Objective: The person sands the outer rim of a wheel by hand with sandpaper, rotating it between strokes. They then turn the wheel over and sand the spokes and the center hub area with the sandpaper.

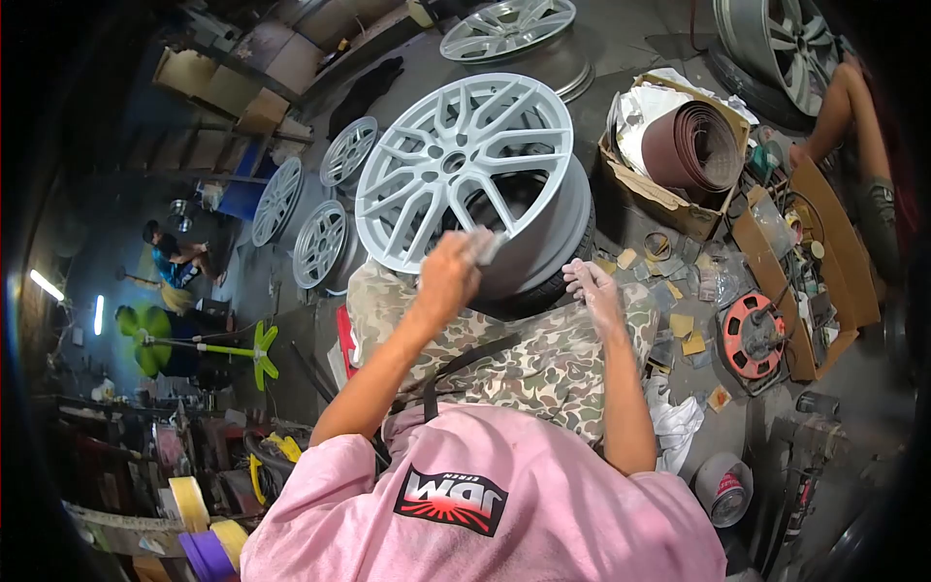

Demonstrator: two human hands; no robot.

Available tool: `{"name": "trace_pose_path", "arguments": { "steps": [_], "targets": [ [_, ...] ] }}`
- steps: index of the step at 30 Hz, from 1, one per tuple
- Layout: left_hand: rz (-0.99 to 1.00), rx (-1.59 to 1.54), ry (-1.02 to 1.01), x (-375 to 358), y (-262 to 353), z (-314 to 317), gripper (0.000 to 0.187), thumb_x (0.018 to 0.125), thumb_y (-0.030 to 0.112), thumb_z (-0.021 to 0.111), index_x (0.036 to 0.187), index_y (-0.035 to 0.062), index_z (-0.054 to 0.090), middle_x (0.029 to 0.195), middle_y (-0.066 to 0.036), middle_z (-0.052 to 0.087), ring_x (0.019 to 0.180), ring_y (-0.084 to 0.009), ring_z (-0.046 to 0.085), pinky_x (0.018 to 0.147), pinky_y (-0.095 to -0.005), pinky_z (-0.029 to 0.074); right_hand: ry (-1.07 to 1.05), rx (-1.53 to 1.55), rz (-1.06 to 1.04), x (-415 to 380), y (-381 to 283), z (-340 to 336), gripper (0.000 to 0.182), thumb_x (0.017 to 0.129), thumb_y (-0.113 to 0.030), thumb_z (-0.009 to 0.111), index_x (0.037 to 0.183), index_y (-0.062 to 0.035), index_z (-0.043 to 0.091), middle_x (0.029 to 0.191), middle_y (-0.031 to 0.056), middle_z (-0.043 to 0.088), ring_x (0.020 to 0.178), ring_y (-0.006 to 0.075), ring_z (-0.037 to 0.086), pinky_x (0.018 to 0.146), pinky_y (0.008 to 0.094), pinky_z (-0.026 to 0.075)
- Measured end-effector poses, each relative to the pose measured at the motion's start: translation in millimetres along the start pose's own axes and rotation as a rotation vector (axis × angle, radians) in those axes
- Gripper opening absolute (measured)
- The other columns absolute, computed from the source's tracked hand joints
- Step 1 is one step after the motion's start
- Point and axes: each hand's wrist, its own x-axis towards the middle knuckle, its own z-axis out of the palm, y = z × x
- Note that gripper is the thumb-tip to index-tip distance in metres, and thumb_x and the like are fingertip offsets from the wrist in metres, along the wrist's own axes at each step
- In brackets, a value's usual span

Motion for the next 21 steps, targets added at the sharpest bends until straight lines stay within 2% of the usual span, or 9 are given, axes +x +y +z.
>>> {"name": "trace_pose_path", "arguments": {
  "steps": [1,2,5,7,9,12,15,17,21],
  "targets": [
    [0.105,0.061,-0.045,-10.8,7.1,7.4,0.05,0.083,0.0,0.069,0.132,0.0032,0.065,0.127,-0.011,0.067,0.116,-0.031,0.063,0.096,-0.0412,0.054,-0.049,0.017,0.02,1.1,2.8,0.6,0.039,0.101,-0.043,0.067,0.103,-0.0043,0.075,0.09,-0.0007,0.068,0.08,0.0067,0.058,0.07,0.0235,0.044],
    [0.027,0.028,-0.046,-20.6,8.6,17.0,0.051,0.086,0.003,0.069,0.136,0.0046,0.063,0.137,-0.011,0.063,0.127,-0.0313,0.055,0.105,-0.0419,0.047,-0.056,0.007,0.042,1.9,6.7,1.8,0.039,0.102,-0.042,0.067,0.103,-0.0041,0.075,0.09,-0.0007,0.068,0.08,0.0061,0.058,0.07,0.0229,0.044],
    [0.052,0.119,0.076,-15.5,-19.0,31.5,0.042,0.092,0.007,0.066,0.134,0.0045,0.065,0.138,-0.012,0.063,0.125,-0.0338,0.056,0.106,-0.0437,0.045,-0.086,-0.009,0.066,6.5,8.9,7.2,0.04,0.102,-0.042,0.066,0.103,-0.0038,0.075,0.09,-0.0003,0.068,0.079,0.006,0.058,0.07,0.0225,0.043],
    [-0.115,0.122,0.077,5.8,-40.4,35.7,0.032,0.101,0.013,0.057,0.129,0.0043,0.069,0.138,-0.012,0.061,0.126,-0.0346,0.054,0.106,-0.0457,0.041,-0.1,-0.039,0.078,10.4,8.3,7.2,0.041,0.102,-0.043,0.066,0.102,-0.0035,0.075,0.09,-0.0002,0.068,0.079,0.006,0.058,0.069,0.0226,0.043],
    [-0.184,0.13,0.106,14.0,-37.4,31.4,0.034,0.101,0.014,0.057,0.133,0.0049,0.066,0.136,-0.014,0.059,0.125,-0.0345,0.052,0.104,-0.0464,0.04,-0.102,-0.071,0.12,17.5,11.6,4.6,0.041,0.103,-0.042,0.065,0.106,-0.0026,0.074,0.092,-0.0005,0.068,0.078,0.0063,0.059,0.071,0.0221,0.045],
    [-0.253,0.095,0.086,-19.4,-9.2,39.2,0.043,0.1,0.014,0.059,0.142,0.005,0.059,0.133,-0.014,0.058,0.124,-0.0336,0.051,0.103,-0.0452,0.041,-0.064,-0.053,0.107,18.3,14.0,0.5,0.04,0.103,-0.042,0.065,0.106,-0.0028,0.074,0.092,-0.0003,0.068,0.076,0.0061,0.059,0.069,0.0221,0.045],
    [-0.247,0.07,0.063,-25.1,-0.8,28.5,0.041,0.099,0.014,0.06,0.139,0.0026,0.061,0.129,-0.015,0.059,0.121,-0.0334,0.052,0.102,-0.0455,0.042,-0.024,0.003,0.084,20.3,12.3,-1.0,0.04,0.103,-0.041,0.065,0.105,-0.0021,0.074,0.09,0.0001,0.068,0.074,0.0061,0.059,0.067,0.0218,0.045],
    [-0.244,0.052,0.101,-7.8,-28.0,32.1,0.038,0.1,0.013,0.06,0.135,0.0008,0.063,0.126,-0.016,0.06,0.119,-0.0352,0.053,0.1,-0.0463,0.043,-0.008,0.006,0.092,23.6,4.6,4.4,0.039,0.103,-0.04,0.066,0.103,-0.0012,0.074,0.088,0.0006,0.068,0.074,0.0061,0.058,0.067,0.0212,0.044],
    [-0.234,0.022,0.093,12.8,-58.6,37.8,0.038,0.096,0.011,0.062,0.132,-0.0011,0.063,0.123,-0.019,0.06,0.11,-0.0387,0.055,0.093,-0.0495,0.046,0.229,-0.029,-0.286,56.3,-20.5,0.8,0.038,0.106,-0.032,0.061,0.093,0.0007,0.074,0.081,0.0019,0.069,0.07,0.0056,0.054,0.065,0.0222,0.044]
  ]
}}
